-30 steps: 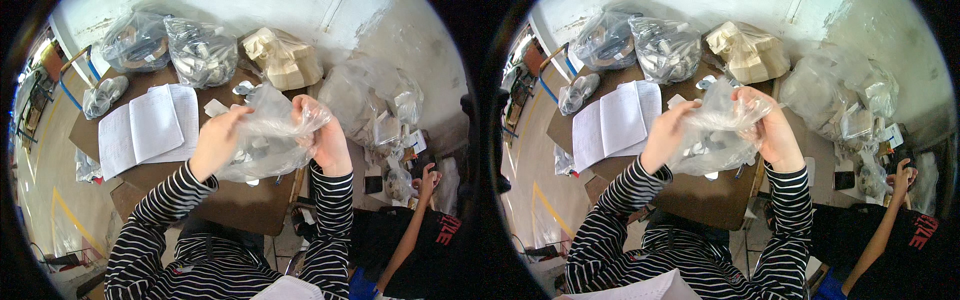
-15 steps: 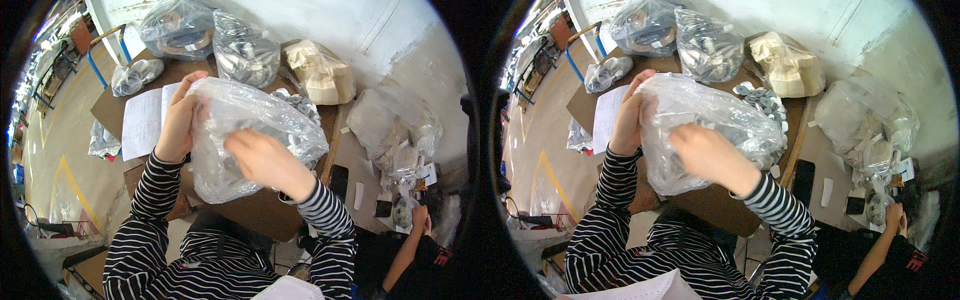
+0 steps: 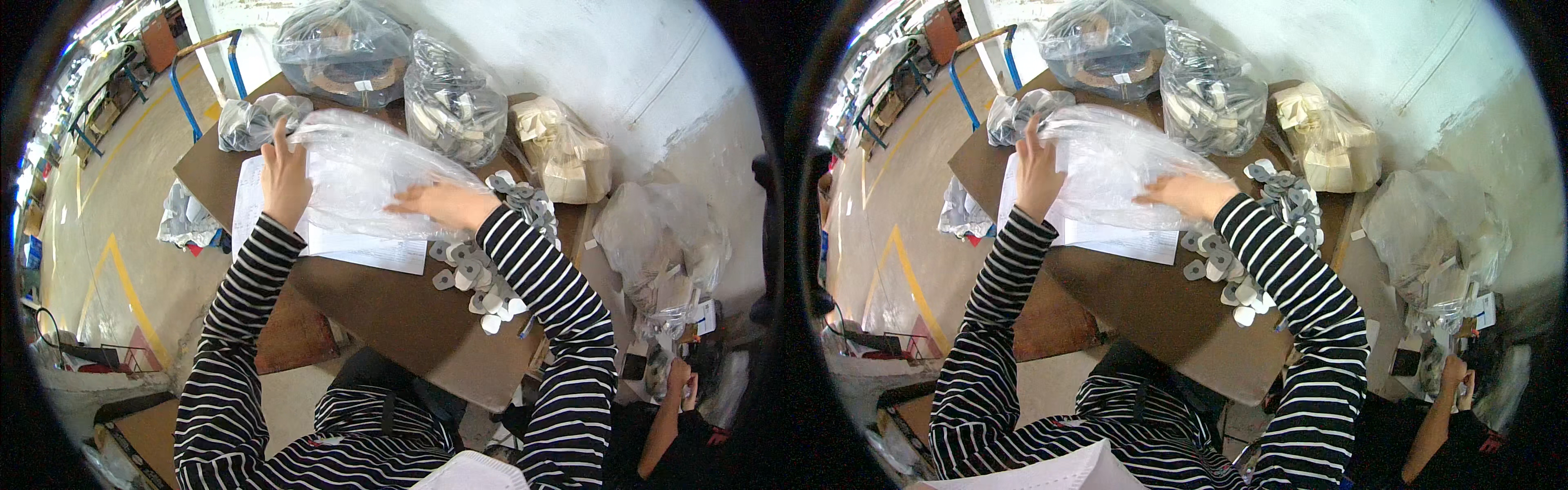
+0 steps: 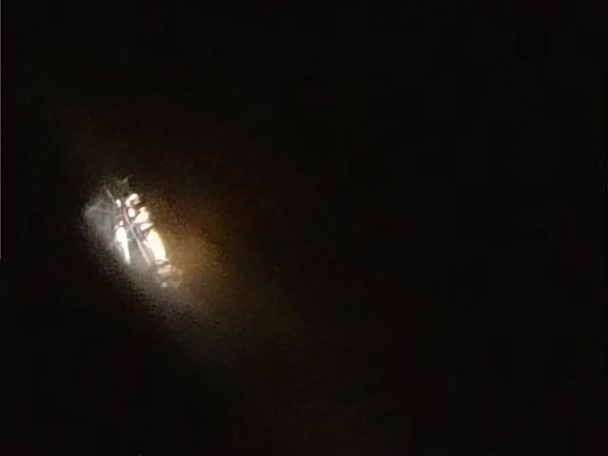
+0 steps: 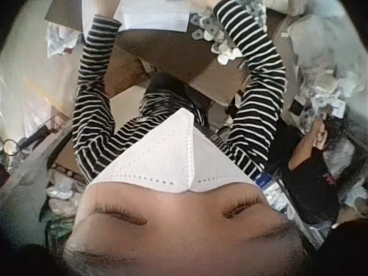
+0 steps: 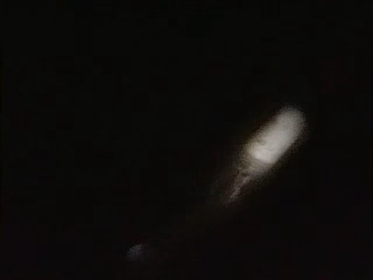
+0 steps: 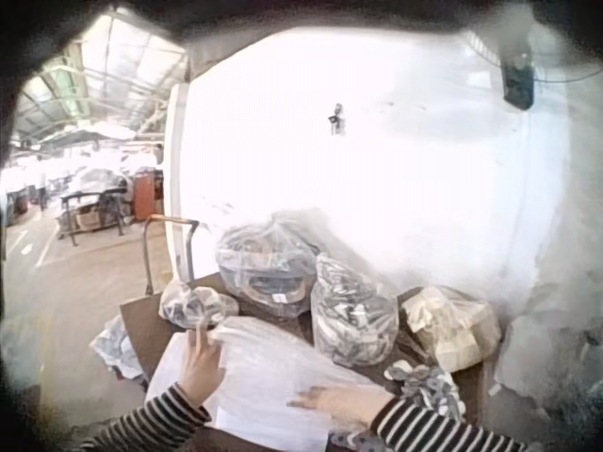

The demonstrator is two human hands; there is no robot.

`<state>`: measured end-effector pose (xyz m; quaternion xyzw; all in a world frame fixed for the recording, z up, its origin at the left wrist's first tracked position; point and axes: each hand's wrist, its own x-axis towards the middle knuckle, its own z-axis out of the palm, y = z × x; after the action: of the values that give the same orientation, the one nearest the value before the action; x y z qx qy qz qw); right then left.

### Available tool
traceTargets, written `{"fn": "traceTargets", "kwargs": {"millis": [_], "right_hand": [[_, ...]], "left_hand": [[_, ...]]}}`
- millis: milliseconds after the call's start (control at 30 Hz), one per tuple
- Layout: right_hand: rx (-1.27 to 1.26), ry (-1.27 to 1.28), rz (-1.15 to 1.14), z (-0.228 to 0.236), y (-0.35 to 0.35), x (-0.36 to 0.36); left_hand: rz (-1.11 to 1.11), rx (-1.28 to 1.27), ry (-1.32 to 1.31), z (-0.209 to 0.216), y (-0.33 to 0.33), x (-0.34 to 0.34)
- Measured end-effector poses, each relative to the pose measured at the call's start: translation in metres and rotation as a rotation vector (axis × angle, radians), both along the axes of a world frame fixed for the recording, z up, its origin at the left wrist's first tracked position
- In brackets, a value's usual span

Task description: The person opens a plastic bag and pours out many small gray and white fabric pieces onto a table. They then pick up individual pieces, inspect them, and place them into a small gray pouch. The person also flips through a notebook and handles a small tag.

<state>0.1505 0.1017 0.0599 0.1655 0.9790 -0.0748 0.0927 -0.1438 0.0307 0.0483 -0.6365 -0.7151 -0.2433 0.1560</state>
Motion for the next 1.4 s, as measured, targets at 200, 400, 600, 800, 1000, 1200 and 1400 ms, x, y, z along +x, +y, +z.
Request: {"fn": "traceTargets", "kwargs": {"millis": [200,400,600,800,1000,1200,1400], "right_hand": [[-0.275,0.255,-0.139,0.015,0.004,0.013],[-0.282,0.393,-0.398,0.027,0.038,-0.007],[-1.229,0.484,-0.690,0.008,0.068,0.029],[-1.372,0.715,-0.884,-0.003,0.070,0.119],[-0.943,0.851,-0.658,0.021,-0.004,0.157],[0.130,0.642,-0.994,-0.040,-0.097,0.161],[0.185,0.661,-1.043,-0.084,-0.126,0.168]], "left_hand": [[-0.060,-0.158,0.129,-0.032,-0.009,0.013],[-0.860,-0.210,0.246,-0.039,-0.012,0.054],[-0.642,-0.845,-0.071,-0.058,0.042,0.020],[-0.989,-0.717,-0.163,-0.051,0.043,0.031],[-0.876,-0.715,-0.264,0.018,-0.009,0.075],[-1.039,-0.733,-0.465,0.035,-0.044,0.112],[-0.939,-0.487,-0.419,0.010,-0.041,0.132]]}}
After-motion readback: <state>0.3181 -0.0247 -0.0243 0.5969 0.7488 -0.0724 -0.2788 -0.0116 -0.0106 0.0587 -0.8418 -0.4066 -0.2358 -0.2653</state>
